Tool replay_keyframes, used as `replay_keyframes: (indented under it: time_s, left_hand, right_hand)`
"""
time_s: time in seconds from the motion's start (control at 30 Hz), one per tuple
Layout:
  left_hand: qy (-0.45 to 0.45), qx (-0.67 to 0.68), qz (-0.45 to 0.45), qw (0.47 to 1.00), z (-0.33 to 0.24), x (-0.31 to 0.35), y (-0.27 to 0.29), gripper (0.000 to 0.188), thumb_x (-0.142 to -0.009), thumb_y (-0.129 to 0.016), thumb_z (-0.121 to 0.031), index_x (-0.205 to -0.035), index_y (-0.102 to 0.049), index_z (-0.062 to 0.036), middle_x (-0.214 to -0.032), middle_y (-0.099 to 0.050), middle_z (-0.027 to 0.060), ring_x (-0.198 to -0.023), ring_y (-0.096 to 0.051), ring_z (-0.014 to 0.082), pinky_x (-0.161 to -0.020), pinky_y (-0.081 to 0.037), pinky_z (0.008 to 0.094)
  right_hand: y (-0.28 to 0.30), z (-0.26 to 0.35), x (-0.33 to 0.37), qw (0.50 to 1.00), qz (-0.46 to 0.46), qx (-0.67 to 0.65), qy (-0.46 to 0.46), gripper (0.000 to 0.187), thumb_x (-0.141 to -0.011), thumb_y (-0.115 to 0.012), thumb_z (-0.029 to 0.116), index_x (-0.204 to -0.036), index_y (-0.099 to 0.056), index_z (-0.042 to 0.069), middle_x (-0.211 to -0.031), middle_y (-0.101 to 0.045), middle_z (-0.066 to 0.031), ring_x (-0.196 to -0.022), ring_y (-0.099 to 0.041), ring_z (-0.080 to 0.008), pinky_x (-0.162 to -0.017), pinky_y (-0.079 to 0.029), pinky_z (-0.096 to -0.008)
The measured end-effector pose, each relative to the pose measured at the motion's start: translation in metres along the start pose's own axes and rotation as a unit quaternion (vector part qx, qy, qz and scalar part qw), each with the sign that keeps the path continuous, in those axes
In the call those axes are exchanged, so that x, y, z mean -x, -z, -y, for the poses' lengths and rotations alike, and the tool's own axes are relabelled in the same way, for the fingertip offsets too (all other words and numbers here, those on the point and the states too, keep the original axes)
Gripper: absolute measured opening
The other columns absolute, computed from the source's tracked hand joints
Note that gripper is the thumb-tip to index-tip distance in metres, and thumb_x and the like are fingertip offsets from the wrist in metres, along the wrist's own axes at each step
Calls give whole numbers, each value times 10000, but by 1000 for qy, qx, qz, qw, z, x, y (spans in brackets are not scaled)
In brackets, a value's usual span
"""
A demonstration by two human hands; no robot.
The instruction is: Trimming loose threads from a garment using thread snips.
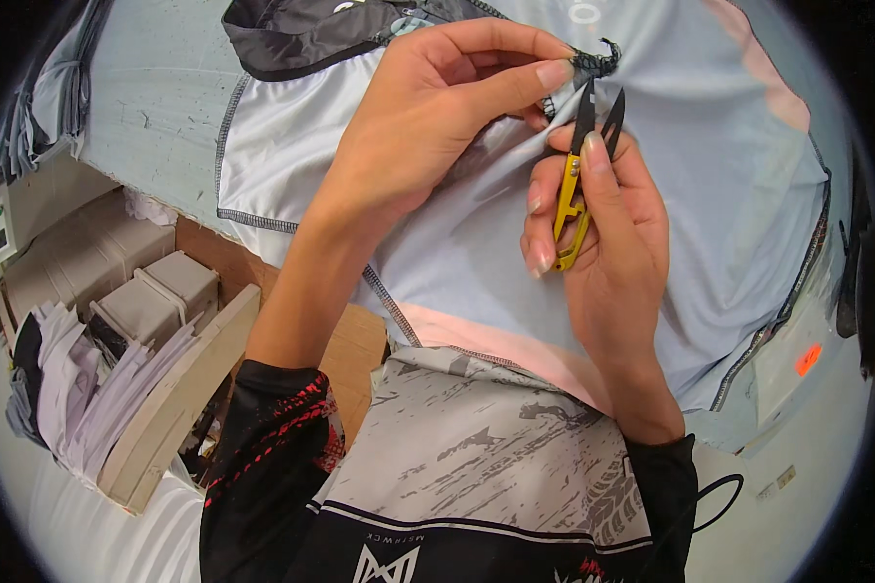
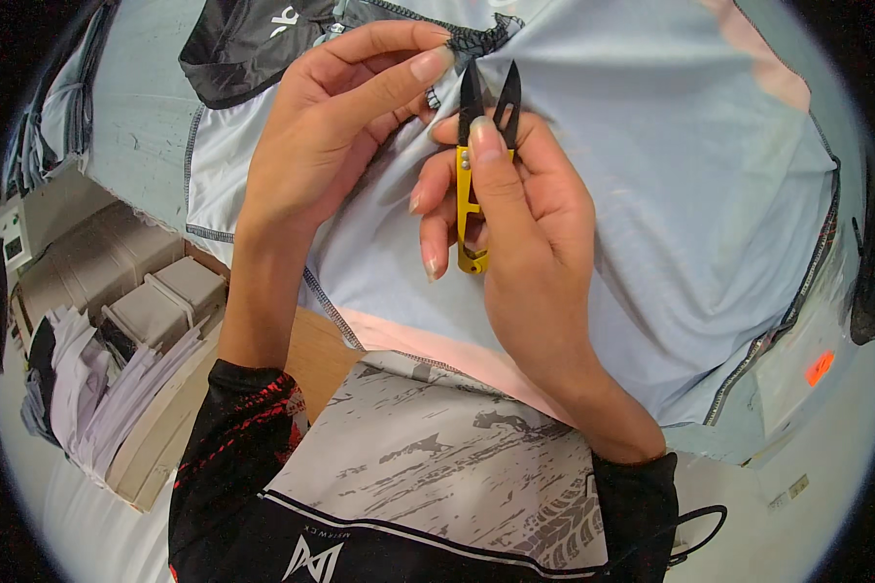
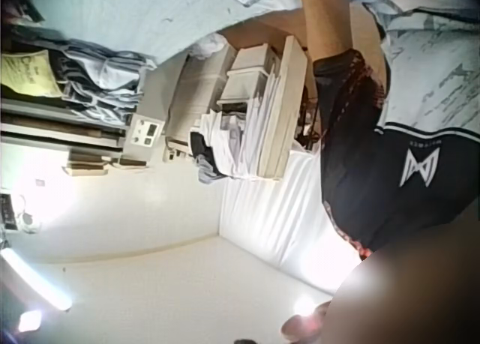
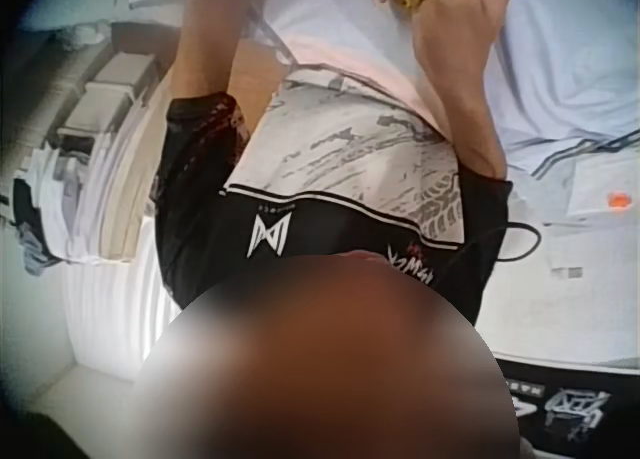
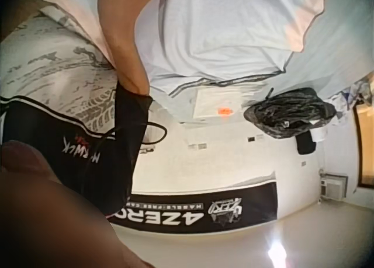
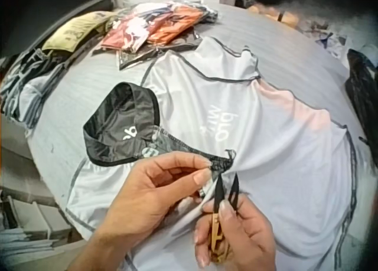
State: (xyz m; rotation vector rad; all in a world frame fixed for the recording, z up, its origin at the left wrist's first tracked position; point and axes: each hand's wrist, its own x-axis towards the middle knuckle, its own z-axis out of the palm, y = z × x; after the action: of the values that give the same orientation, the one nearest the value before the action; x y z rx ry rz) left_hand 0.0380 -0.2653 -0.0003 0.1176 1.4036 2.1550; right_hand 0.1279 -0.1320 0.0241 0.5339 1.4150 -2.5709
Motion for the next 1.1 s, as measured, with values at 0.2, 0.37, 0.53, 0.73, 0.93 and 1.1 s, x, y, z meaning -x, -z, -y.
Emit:
replay_keyframes:
  time_s: [0.2,0.37,0.53,0.73,0.93,1.1]
  left_hand:
    - [98,18,-35,994,-5,-1,-3,190,-923,-639,-82,-1091,-636,9,-898,-659,18,-747,-584,59,-673,-472,175]
    - [54,21,-33,998,-4,-2,-1,197,-909,-647,-61,-1091,-639,15,-927,-662,31,-786,-585,69,-719,-475,201]
    - [-6,13,15,1000,-3,0,-1,220,-898,-653,-58,-1105,-642,17,-941,-658,31,-814,-581,84,-753,-472,227]
    - [2,11,-17,1000,-3,2,-4,211,-886,-668,-82,-1061,-655,35,-917,-670,54,-810,-600,95,-738,-488,226]
    - [21,9,3,1000,-8,4,-5,207,-902,-648,-57,-1091,-634,26,-948,-646,32,-820,-569,83,-757,-463,228]
    - [-2,3,-13,1000,-4,4,-5,206,-890,-665,-89,-1064,-665,20,-905,-670,38,-815,-593,86,-753,-485,225]
  right_hand:
    - [0,1,1,1000,-2,-2,-7,269,-1045,-378,239,-1098,-520,17,-763,-565,-62,-513,-467,-82,-482,-370,-212]
    - [-2,3,-1,1000,-11,3,-13,274,-1046,-358,226,-1112,-510,8,-749,-534,-56,-491,-430,-85,-469,-352,-221]
    - [-3,5,0,1000,-11,-9,-17,258,-1044,-370,229,-1092,-503,13,-742,-536,-56,-484,-425,-89,-467,-342,-223]
    - [-4,2,-1,999,-4,-10,-35,226,-1046,-379,237,-1071,-498,47,-733,-495,-24,-508,-399,-73,-483,-327,-216]
    - [-9,3,-1,999,-15,30,-39,214,-1043,-415,265,-1036,-488,64,-706,-396,25,-536,-336,-38,-488,-291,-190]
    - [-9,9,-2,994,9,-38,-105,241,-1045,-396,295,-951,-454,82,-675,-349,36,-508,-273,-28,-460,-250,-190]
